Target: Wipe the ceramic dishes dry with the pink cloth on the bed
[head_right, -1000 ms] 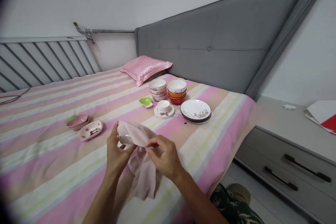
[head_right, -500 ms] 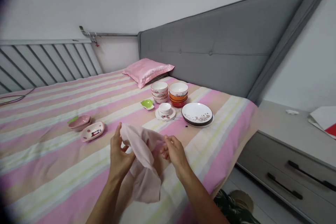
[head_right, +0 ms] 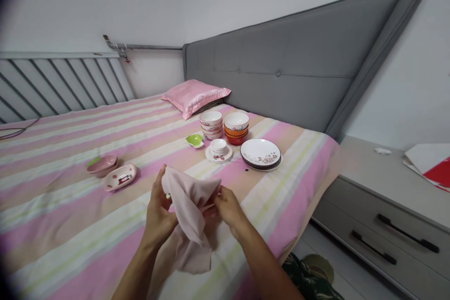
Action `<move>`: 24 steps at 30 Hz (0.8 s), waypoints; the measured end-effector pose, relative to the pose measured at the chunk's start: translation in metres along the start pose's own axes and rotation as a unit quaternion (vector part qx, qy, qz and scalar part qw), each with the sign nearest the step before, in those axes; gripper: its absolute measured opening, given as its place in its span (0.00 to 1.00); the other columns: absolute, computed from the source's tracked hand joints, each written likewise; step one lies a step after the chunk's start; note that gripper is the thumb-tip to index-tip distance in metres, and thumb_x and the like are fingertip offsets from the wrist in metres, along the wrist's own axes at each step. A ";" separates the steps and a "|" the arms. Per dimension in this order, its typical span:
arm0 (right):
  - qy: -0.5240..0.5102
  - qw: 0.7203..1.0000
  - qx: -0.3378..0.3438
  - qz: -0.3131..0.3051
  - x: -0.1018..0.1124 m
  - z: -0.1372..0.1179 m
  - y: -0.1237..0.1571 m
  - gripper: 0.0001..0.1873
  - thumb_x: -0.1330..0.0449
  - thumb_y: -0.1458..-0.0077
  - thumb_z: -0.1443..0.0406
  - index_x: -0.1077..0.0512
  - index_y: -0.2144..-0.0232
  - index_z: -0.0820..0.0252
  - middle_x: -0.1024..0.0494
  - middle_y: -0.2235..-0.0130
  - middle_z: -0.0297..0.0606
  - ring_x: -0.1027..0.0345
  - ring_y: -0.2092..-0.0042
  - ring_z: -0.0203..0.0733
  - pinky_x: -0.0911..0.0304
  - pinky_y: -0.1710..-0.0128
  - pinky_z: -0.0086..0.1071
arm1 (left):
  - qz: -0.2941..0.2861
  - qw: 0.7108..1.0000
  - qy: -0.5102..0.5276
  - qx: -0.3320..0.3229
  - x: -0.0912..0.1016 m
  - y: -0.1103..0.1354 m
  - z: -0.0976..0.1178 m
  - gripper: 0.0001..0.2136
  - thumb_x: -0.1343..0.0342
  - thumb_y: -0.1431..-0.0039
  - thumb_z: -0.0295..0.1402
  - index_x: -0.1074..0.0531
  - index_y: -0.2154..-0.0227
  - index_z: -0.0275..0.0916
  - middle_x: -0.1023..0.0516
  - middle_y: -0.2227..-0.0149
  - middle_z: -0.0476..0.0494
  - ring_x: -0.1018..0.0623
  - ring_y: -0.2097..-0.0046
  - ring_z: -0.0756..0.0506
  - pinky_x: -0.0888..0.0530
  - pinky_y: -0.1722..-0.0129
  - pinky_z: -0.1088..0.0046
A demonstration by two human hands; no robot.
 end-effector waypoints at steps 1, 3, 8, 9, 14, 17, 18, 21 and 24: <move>-0.004 0.999 0.013 0.034 0.008 -0.005 -0.001 0.11 0.43 0.54 0.60 0.33 0.68 0.61 0.22 0.74 0.36 0.29 0.76 0.37 0.41 0.78 0.26 | -0.002 1.000 -0.006 -0.001 0.000 0.000 -0.001 0.46 0.36 0.62 0.26 0.52 0.40 0.54 0.51 0.37 0.42 0.39 0.42 0.39 0.27 0.56 0.68; -0.012 0.992 0.049 0.114 0.026 -0.019 -0.003 0.13 0.42 0.55 0.58 0.33 0.69 0.61 0.24 0.76 0.34 0.30 0.78 0.35 0.42 0.78 0.25 | -0.009 1.000 -0.021 -0.007 0.002 -0.001 -0.003 0.46 0.36 0.62 0.25 0.52 0.40 0.55 0.51 0.37 0.42 0.41 0.41 0.38 0.27 0.55 0.68; -0.023 0.953 0.177 0.244 0.062 -0.053 0.000 0.18 0.38 0.58 0.59 0.33 0.64 0.59 0.27 0.78 0.28 0.33 0.77 0.33 0.41 0.79 0.24 | -0.051 0.996 -0.073 -0.018 0.000 -0.003 -0.004 0.43 0.40 0.59 0.23 0.52 0.40 0.55 0.46 0.41 0.42 0.40 0.42 0.41 0.28 0.55 0.67; -0.021 0.944 0.190 0.267 0.067 -0.057 0.001 0.19 0.38 0.59 0.59 0.33 0.63 0.59 0.27 0.77 0.28 0.33 0.77 0.33 0.40 0.79 0.24 | -0.061 0.994 -0.086 -0.018 -0.001 -0.003 -0.003 0.43 0.41 0.58 0.23 0.52 0.40 0.55 0.45 0.42 0.42 0.39 0.43 0.41 0.28 0.55 0.67; -0.027 0.927 0.183 0.328 0.082 -0.055 0.001 0.26 0.38 0.58 0.59 0.35 0.55 0.59 0.25 0.65 0.36 0.29 0.69 0.38 0.37 0.78 0.25 | -0.105 0.986 -0.128 -0.023 -0.010 -0.002 -0.004 0.42 0.40 0.57 0.26 0.53 0.40 0.54 0.43 0.46 0.41 0.38 0.45 0.42 0.28 0.55 0.65; -0.007 0.950 0.132 0.283 0.081 -0.044 -0.006 0.40 0.38 0.58 0.58 0.46 0.43 0.56 0.29 0.52 0.44 0.27 0.65 0.41 0.33 0.75 0.28 | -0.121 0.980 -0.154 -0.019 -0.013 0.000 -0.008 0.42 0.38 0.57 0.30 0.53 0.40 0.55 0.42 0.49 0.42 0.38 0.46 0.42 0.30 0.53 0.62; 0.011 0.958 0.109 0.264 0.080 -0.038 -0.009 0.44 0.37 0.58 0.57 0.51 0.41 0.54 0.31 0.48 0.46 0.27 0.64 0.42 0.32 0.74 0.30 | -0.123 0.979 -0.163 -0.017 -0.013 0.001 -0.009 0.42 0.38 0.57 0.30 0.53 0.40 0.55 0.41 0.49 0.42 0.37 0.47 0.42 0.30 0.53 0.61; 0.099 0.963 0.093 0.233 0.075 -0.029 -0.011 0.46 0.37 0.57 0.57 0.54 0.40 0.53 0.34 0.46 0.49 0.27 0.63 0.43 0.31 0.70 0.33 | -0.119 0.976 -0.182 -0.015 -0.013 0.001 -0.013 0.42 0.38 0.57 0.32 0.54 0.40 0.55 0.41 0.51 0.43 0.36 0.50 0.43 0.30 0.54 0.61; 0.183 0.941 0.191 0.210 0.060 -0.041 -0.001 0.27 0.40 0.53 0.58 0.38 0.50 0.59 0.26 0.56 0.45 0.28 0.63 0.41 0.32 0.64 0.34 | -0.102 0.975 -0.197 -0.014 -0.012 0.000 -0.018 0.43 0.38 0.57 0.32 0.54 0.39 0.54 0.40 0.53 0.43 0.35 0.52 0.43 0.30 0.55 0.62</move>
Point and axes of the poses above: each hand's wrist, its own y-axis away from the middle knuckle, its own x-axis out of the back of the hand, z = x × y, the point moved 5 cm from there along -y, towards the middle knuckle
